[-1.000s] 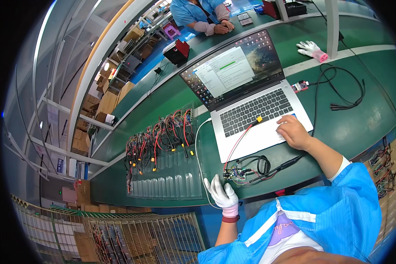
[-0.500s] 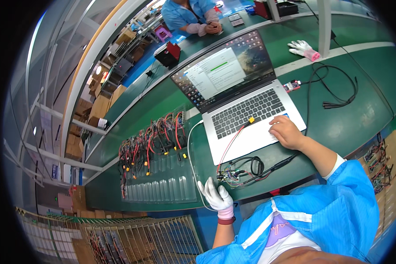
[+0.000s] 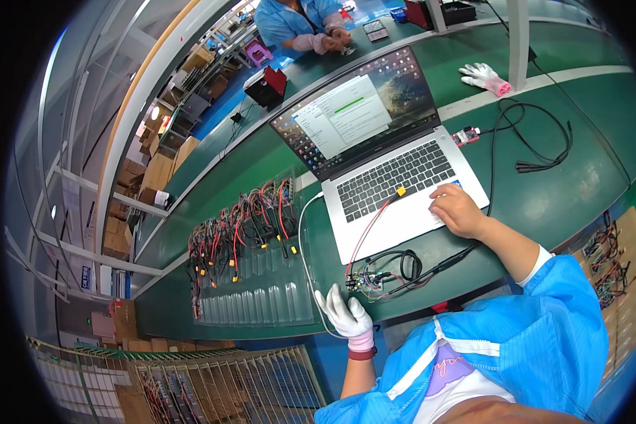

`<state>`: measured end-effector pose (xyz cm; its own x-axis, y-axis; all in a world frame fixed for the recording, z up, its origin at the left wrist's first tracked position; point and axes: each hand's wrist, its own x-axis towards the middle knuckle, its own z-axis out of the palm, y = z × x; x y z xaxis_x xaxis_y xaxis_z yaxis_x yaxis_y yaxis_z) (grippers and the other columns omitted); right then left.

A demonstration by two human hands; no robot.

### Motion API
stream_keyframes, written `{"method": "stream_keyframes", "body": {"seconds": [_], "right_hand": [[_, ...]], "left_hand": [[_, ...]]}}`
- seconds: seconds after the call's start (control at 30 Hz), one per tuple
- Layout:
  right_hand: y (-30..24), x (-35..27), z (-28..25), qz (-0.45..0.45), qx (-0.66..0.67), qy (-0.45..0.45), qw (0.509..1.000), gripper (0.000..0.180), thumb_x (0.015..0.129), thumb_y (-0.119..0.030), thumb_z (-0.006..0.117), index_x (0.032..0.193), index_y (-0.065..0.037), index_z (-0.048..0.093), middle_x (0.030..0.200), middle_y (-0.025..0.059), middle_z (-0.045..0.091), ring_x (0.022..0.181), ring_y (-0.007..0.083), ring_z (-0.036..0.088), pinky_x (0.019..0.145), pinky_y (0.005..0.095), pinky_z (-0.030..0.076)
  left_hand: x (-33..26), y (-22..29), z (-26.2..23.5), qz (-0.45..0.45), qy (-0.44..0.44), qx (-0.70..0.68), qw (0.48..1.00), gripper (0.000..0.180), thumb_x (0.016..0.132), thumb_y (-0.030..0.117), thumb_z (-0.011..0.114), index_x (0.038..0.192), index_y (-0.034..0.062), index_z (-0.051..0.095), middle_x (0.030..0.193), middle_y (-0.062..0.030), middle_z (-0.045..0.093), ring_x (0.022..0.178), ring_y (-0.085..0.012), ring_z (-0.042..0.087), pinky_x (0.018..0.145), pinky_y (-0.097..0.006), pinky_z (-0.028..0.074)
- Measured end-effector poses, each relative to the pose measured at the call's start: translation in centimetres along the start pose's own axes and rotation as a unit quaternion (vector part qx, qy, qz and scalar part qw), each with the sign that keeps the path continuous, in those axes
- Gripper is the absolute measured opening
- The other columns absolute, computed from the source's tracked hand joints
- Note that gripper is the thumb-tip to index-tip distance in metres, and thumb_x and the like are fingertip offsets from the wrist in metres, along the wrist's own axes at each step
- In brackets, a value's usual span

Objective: The person tests circuit boards by taking them from a tray, connecting each board to a test cable, operating a laptop, disconnecting the cable after testing, and placing the tested circuit boards onto a box.

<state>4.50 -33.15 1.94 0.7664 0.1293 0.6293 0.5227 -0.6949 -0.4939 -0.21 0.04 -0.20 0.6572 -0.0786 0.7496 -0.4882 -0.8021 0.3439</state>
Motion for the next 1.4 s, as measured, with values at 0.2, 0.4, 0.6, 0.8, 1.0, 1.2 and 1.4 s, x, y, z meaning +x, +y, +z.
{"method": "stream_keyframes", "body": {"seconds": [0.2, 0.4, 0.6, 0.8, 1.0, 1.2, 1.4], "right_hand": [[0.3, 0.1, -0.3, -0.012, -0.019, 0.011, 1.000, 0.006, 0.080, -0.006, 0.063, 0.085, -0.003, 0.064, 0.096, 0.0156, 0.063, 0.097, 0.0330, 0.058, 0.086, 0.0414, 0.046], [0.2, 0.1, -0.2, 0.023, 0.008, -0.027, 0.999, 0.009, 0.085, -0.007, 0.059, 0.090, -0.003, 0.066, 0.103, 0.0159, 0.062, 0.102, 0.0350, 0.056, 0.091, 0.0421, 0.044], [0.1, 0.1, -0.2, -0.005, -0.017, -0.002, 1.000, 0.008, 0.081, -0.007, 0.062, 0.087, -0.001, 0.065, 0.097, 0.0155, 0.063, 0.098, 0.0327, 0.058, 0.087, 0.0413, 0.045], [0.1, 0.0, -0.2, -0.004, -0.015, -0.003, 1.000, 0.008, 0.082, -0.007, 0.061, 0.087, -0.001, 0.065, 0.097, 0.0156, 0.063, 0.097, 0.0327, 0.058, 0.087, 0.0412, 0.045], [0.3, -0.2, -0.3, 0.015, -0.010, 0.000, 1.000, 0.008, 0.084, -0.007, 0.060, 0.087, -0.002, 0.065, 0.097, 0.0155, 0.063, 0.098, 0.0337, 0.058, 0.087, 0.0414, 0.045], [0.9, 0.7, -1.7, 0.066, 0.081, 0.100, 0.990, 0.015, 0.091, -0.008, 0.053, 0.099, -0.002, 0.063, 0.098, 0.0129, 0.064, 0.097, 0.0315, 0.059, 0.089, 0.0386, 0.045], [-1.5, -0.7, -5.5, 0.108, 0.148, -0.036, 0.982, 0.030, 0.083, -0.016, 0.067, 0.109, -0.003, 0.064, 0.107, 0.0128, 0.065, 0.106, 0.0277, 0.060, 0.093, 0.0358, 0.045]], "left_hand": [[0.5, 0.1, 0.1, -0.006, -0.002, -0.013, 1.000, 0.044, 0.098, 0.029, 0.046, 0.122, -0.0066, 0.056, 0.109, -0.0218, 0.058, 0.118, -0.0468, 0.048, 0.107, -0.056, 0.033], [0.5, -0.1, 0.0, 0.010, -0.004, 0.009, 1.000, 0.041, 0.098, 0.023, 0.045, 0.123, -0.0081, 0.053, 0.109, -0.0206, 0.059, 0.105, -0.0367, 0.056, 0.110, -0.056, 0.031], [0.3, 0.0, -0.1, 0.003, -0.011, 0.007, 1.000, 0.041, 0.098, 0.023, 0.045, 0.124, -0.0082, 0.052, 0.110, -0.0203, 0.059, 0.108, -0.0378, 0.055, 0.111, -0.056, 0.030], [0.3, 0.3, -0.2, -0.001, -0.013, 0.012, 1.000, 0.040, 0.098, 0.021, 0.045, 0.124, -0.0082, 0.052, 0.109, -0.0202, 0.060, 0.108, -0.0369, 0.055, 0.111, -0.056, 0.030], [0.2, 0.1, 0.0, 0.006, -0.015, 0.012, 1.000, 0.041, 0.098, 0.022, 0.045, 0.125, -0.0075, 0.052, 0.108, -0.0201, 0.061, 0.106, -0.0366, 0.056, 0.110, -0.055, 0.031], [0.2, -0.1, 0.0, -0.011, 0.008, 0.002, 1.000, 0.043, 0.098, 0.025, 0.046, 0.123, -0.0080, 0.055, 0.111, -0.0218, 0.058, 0.117, -0.0435, 0.050, 0.109, -0.056, 0.032], [2.0, 1.6, -2.6, -0.010, 0.018, -0.032, 0.999, 0.048, 0.096, 0.029, 0.045, 0.124, -0.0091, 0.051, 0.112, -0.0214, 0.058, 0.117, -0.0429, 0.050, 0.112, -0.056, 0.028]]}}
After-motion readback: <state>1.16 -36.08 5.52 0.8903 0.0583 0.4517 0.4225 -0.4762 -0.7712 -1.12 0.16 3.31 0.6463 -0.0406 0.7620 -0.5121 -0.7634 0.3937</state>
